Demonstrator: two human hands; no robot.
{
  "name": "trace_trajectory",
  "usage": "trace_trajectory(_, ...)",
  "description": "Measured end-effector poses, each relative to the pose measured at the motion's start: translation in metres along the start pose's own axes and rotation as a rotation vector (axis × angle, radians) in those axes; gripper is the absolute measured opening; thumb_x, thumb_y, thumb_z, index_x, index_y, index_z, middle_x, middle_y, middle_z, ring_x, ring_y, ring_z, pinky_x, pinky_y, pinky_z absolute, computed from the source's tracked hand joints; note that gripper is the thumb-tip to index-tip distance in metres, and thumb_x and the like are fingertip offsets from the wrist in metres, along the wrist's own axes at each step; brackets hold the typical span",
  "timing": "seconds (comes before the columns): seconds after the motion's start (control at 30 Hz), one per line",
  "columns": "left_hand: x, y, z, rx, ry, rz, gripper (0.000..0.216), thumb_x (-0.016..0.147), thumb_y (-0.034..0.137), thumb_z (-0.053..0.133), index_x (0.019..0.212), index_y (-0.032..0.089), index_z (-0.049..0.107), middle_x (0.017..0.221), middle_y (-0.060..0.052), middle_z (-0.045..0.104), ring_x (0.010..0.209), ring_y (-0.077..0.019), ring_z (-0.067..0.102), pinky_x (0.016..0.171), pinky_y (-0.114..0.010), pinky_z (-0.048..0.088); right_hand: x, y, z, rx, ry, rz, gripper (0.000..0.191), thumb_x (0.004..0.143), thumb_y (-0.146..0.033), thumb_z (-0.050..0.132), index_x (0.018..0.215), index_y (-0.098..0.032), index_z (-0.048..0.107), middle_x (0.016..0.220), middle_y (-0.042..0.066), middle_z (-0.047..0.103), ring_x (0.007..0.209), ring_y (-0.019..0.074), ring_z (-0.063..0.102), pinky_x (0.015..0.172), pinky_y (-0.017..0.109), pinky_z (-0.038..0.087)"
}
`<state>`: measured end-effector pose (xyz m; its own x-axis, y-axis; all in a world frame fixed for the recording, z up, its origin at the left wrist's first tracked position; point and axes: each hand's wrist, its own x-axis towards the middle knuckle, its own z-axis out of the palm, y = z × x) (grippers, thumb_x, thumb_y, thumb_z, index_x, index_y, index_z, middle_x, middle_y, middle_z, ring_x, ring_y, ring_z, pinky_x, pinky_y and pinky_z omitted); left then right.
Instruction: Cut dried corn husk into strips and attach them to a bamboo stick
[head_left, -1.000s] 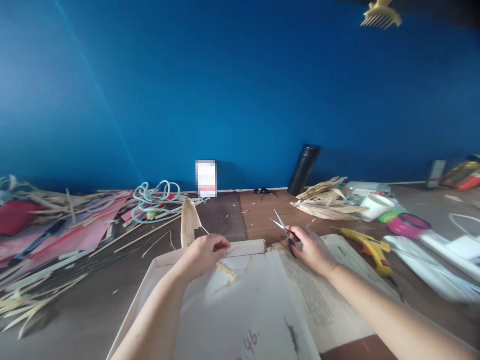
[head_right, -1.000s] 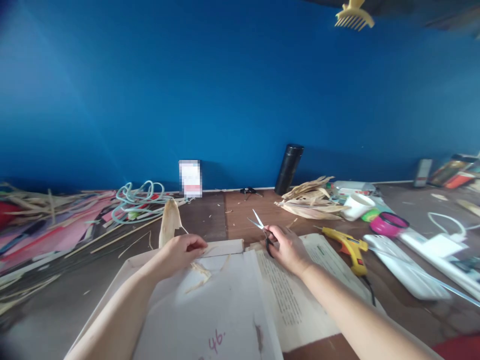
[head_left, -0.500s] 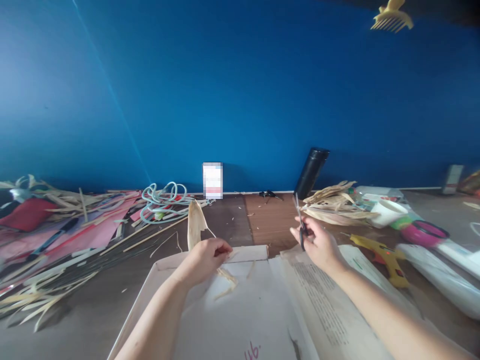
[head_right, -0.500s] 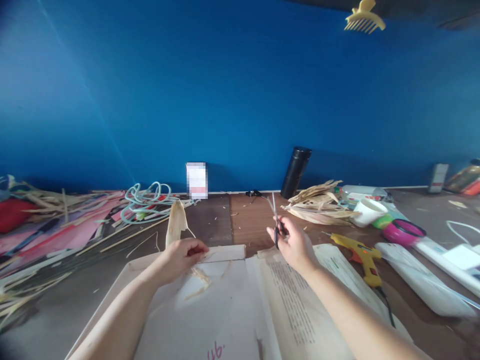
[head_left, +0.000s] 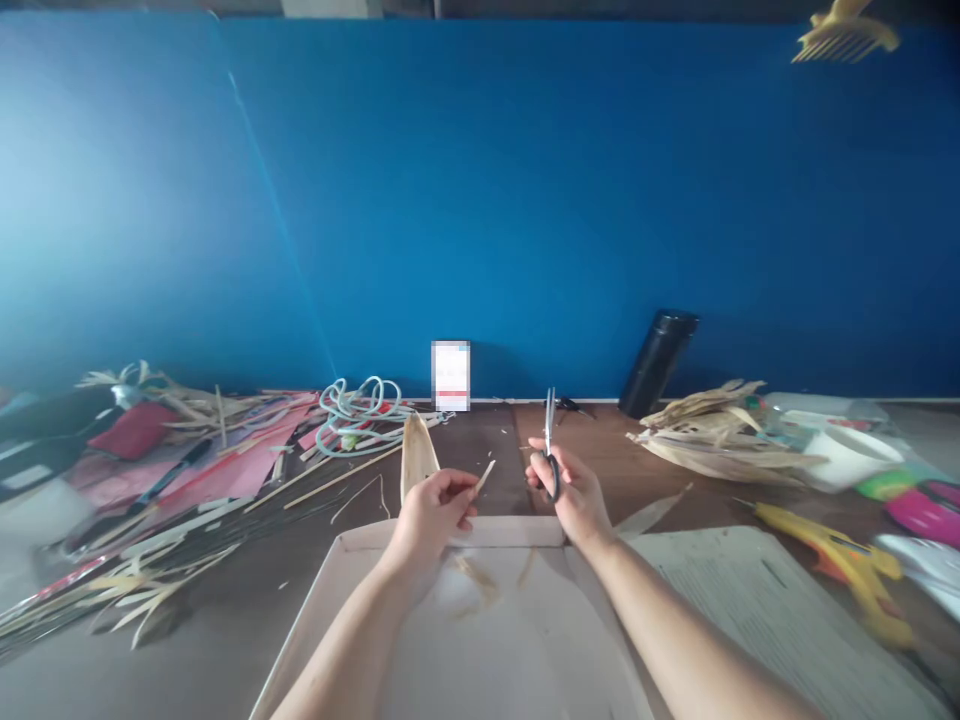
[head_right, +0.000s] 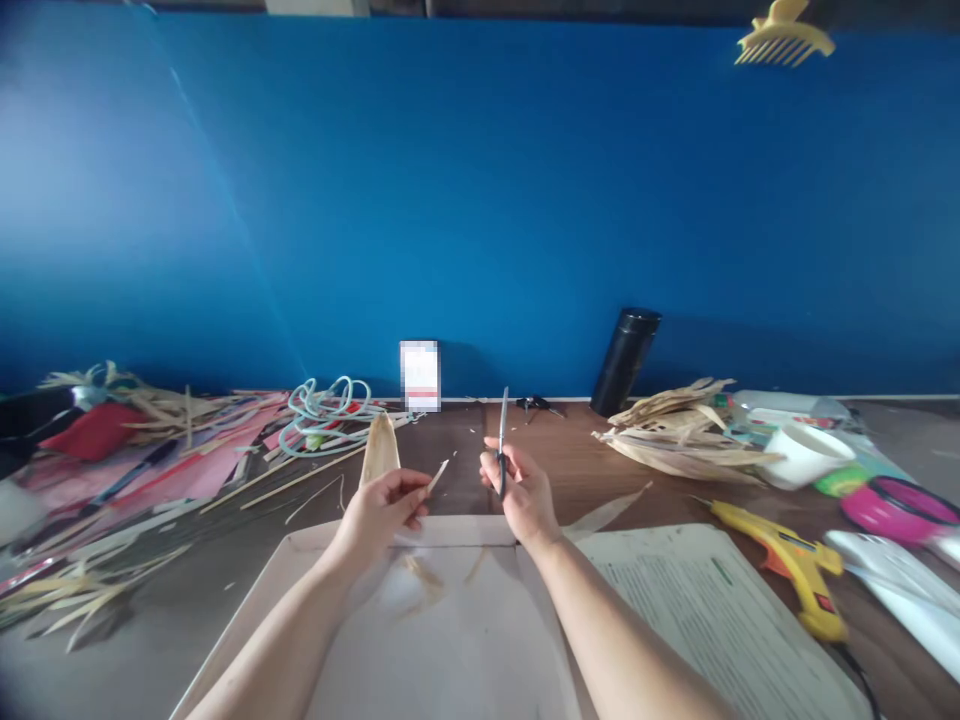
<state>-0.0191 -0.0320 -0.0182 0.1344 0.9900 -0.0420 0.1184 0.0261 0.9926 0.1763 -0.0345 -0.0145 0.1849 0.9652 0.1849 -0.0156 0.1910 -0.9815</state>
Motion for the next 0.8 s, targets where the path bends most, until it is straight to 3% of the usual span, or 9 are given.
trace_trajectory(0.1,0.000,0.001,0.001,-0.055,0.033,0.029,0.029,0.070,0.035,0.064,0.091,0.015,0.063,0.072,-0.003,0.064,0.064,-0.0126,0.060,0.054,-0.022,0.050,-0.005,0.000,-0.001,-0.025,-0.053,-0.013,0.039,0.075,-0.041,0.065,0.106,-0.019,0.063,0.074,0.002,0.064,0.069,0.0148,0.060,0.063,0.026,0.048)
trace_trajectory(0.33,-0.001,0.002,0.001,-0.075,0.031,0.044,0.033,0.068,0.036,0.067,0.093,0.014,0.063,0.079,-0.005,0.066,0.068,-0.0128,0.062,0.059,-0.022,0.052,-0.015,0.003,0.004,-0.090,-0.171,-0.158,0.038,0.073,-0.032,0.067,0.109,-0.019,0.062,0.077,0.002,0.063,0.067,0.0137,0.059,0.062,0.023,0.049)
trace_trajectory(0.57,0.001,0.003,0.002,-0.125,0.087,-0.012,0.031,0.066,0.035,0.069,0.087,0.012,0.064,0.069,-0.002,0.064,0.065,-0.0118,0.062,0.064,-0.024,0.053,-0.023,-0.013,0.001,-0.161,-0.141,-0.296,0.039,0.075,-0.031,0.066,0.113,-0.022,0.063,0.079,0.002,0.064,0.067,0.0141,0.061,0.066,0.025,0.051)
trace_trajectory(0.8,0.001,0.010,-0.001,-0.313,0.107,-0.061,0.034,0.064,0.034,0.073,0.086,0.010,0.063,0.071,-0.002,0.062,0.061,-0.0097,0.060,0.061,-0.023,0.053,-0.028,-0.009,0.008,-0.180,-0.192,-0.165,0.037,0.076,-0.032,0.066,0.111,-0.023,0.063,0.079,0.002,0.067,0.070,0.0155,0.062,0.070,0.028,0.051)
